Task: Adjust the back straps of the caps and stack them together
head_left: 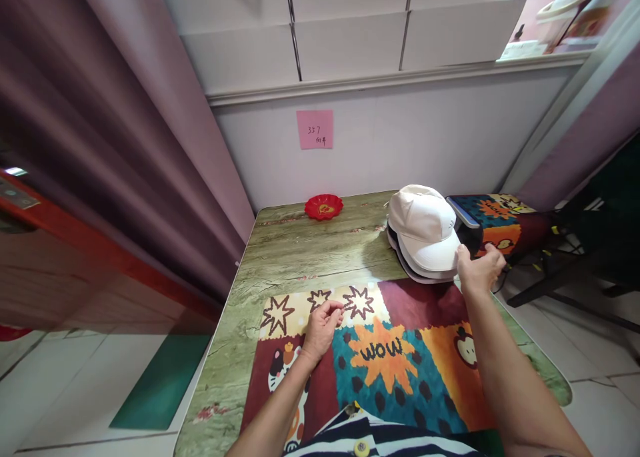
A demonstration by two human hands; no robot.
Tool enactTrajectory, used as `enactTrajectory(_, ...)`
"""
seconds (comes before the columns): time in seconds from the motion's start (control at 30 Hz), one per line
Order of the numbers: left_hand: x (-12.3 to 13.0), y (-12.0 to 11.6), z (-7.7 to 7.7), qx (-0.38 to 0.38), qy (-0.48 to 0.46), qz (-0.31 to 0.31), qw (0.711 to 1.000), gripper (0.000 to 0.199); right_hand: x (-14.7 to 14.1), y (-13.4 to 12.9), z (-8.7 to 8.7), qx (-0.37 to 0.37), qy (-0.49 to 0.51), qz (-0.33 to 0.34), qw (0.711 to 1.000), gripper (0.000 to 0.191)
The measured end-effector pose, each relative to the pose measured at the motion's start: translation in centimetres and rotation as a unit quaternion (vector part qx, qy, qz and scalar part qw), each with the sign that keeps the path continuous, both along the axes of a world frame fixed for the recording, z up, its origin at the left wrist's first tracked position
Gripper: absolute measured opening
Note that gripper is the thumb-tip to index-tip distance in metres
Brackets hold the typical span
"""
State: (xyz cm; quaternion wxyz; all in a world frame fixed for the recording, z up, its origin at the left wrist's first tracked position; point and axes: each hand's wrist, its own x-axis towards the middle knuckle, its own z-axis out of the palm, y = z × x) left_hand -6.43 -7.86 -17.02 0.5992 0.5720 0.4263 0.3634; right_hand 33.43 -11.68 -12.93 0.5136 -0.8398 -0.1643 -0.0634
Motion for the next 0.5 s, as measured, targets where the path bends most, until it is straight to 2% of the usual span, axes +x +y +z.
enactTrajectory(0.07,0.0,0.0,0.0,0.001,0.001,-0.002,1.0,0.027,-1.3,0.7,1.3,-0.041,-0.11,0.018,0.993,0.084)
enactTrajectory(0.17,0.0,0.0,0.1,0.004,0.002,0.0,1.0,0.025,-2.9,2.5,2.7,-0.102,-0.168,0.093,0.976,0.098)
enactTrajectory(0.27,0.0,-0.1,0.3,0.005,0.005,0.004,1.0,0.024,-3.3,4.0,3.0,-0.176,-0.141,0.138,0.964,0.108)
enactTrajectory(0.37,-0.1,-0.2,0.4,0.006,0.011,0.007,1.0,0.024,-2.8,4.6,2.7,-0.23,-0.063,0.156,0.959,0.106)
enactTrajectory(0.43,0.0,-0.3,0.4,0.009,0.016,0.008,1.0,0.025,-2.3,4.6,2.5,-0.236,-0.022,0.155,0.959,0.099)
enactTrajectory(0.5,0.0,-0.3,0.5,0.012,0.018,0.008,1.0,0.024,-2.2,4.3,2.5,-0.207,0.0,0.15,0.967,0.093)
